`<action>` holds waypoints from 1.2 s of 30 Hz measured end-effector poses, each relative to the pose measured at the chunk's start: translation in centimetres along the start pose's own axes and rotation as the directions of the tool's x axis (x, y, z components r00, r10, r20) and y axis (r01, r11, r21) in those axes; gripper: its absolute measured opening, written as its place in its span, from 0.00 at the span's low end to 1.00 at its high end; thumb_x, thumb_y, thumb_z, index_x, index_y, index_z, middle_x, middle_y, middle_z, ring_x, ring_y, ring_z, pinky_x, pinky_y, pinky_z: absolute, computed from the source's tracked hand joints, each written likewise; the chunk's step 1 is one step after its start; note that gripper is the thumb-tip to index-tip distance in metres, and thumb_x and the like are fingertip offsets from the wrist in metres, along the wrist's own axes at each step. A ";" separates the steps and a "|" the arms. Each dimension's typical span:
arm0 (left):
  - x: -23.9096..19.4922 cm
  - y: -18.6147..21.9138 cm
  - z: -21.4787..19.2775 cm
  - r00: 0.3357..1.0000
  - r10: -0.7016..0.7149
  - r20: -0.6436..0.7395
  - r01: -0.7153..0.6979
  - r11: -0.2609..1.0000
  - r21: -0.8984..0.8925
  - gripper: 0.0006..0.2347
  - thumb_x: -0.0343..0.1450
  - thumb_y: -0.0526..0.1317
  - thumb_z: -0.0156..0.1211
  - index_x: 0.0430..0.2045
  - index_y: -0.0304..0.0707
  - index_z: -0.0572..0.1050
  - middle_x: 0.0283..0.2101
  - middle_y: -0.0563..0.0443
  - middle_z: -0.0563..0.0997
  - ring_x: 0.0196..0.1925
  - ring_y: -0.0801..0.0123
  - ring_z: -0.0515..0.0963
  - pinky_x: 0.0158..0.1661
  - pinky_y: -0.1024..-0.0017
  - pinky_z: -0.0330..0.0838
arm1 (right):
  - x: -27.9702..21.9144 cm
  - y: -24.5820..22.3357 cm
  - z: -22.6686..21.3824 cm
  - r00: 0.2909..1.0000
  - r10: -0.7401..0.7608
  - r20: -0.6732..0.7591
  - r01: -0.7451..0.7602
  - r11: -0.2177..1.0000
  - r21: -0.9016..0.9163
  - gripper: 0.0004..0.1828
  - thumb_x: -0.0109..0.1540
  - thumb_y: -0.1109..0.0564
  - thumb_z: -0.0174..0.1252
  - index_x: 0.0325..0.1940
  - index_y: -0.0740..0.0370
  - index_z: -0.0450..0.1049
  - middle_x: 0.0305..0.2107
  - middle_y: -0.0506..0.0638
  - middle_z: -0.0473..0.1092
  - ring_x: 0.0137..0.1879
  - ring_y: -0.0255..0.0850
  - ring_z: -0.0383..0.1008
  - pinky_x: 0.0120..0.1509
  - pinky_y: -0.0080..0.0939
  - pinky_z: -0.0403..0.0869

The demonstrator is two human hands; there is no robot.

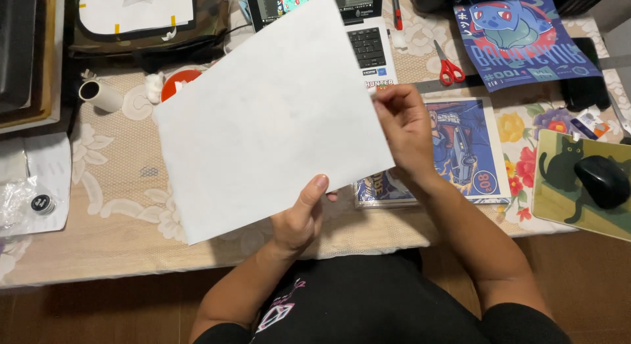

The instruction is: The person sits at a table and repeatedly folds small white paper pieces into compact shapes. They pick up pieces from a red container, fold them with both hands, and place the finished pieces back into the container. A white sheet of paper is also handled and folded during the process.

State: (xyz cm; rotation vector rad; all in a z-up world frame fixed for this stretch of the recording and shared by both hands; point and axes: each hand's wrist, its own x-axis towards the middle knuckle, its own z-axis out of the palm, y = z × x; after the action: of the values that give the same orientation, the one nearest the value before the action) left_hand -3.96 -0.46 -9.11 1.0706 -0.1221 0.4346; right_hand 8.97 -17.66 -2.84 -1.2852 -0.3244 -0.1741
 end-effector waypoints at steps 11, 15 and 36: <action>-7.1 -4.3 -3.2 0.762 -0.597 -0.253 0.555 0.802 -0.222 0.06 0.75 0.32 0.70 0.39 0.23 0.85 0.32 0.33 0.89 0.35 0.57 0.86 0.35 0.69 0.81 | 2.9 -1.4 -2.8 0.990 -0.131 -0.052 0.134 0.990 0.043 0.07 0.78 0.70 0.58 0.50 0.64 0.68 0.48 0.55 0.70 0.54 0.44 0.83 0.45 0.38 0.88; -8.3 -1.7 -2.8 0.630 -0.771 -0.096 0.685 0.609 -0.400 0.13 0.79 0.39 0.66 0.47 0.21 0.82 0.42 0.27 0.87 0.41 0.52 0.89 0.40 0.68 0.85 | 2.9 -1.5 -2.6 0.990 -0.137 -0.019 0.137 0.991 -0.004 0.03 0.77 0.69 0.57 0.53 0.67 0.73 0.46 0.55 0.71 0.52 0.42 0.82 0.47 0.39 0.86; 14.9 11.9 -8.5 0.905 -0.419 0.079 0.009 0.203 0.979 0.11 0.78 0.40 0.71 0.54 0.41 0.84 0.50 0.45 0.91 0.47 0.63 0.90 0.52 0.67 0.88 | 0.4 1.6 -1.8 0.985 -0.080 0.151 0.110 0.973 -0.203 0.10 0.70 0.72 0.59 0.48 0.60 0.78 0.56 0.53 0.66 0.59 0.40 0.71 0.52 0.34 0.81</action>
State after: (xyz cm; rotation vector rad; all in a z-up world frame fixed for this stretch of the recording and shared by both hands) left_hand 3.87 15.97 1.11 2.4446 0.0383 -0.0292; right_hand 10.12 -18.91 -4.60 -1.4971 -0.5009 -0.2029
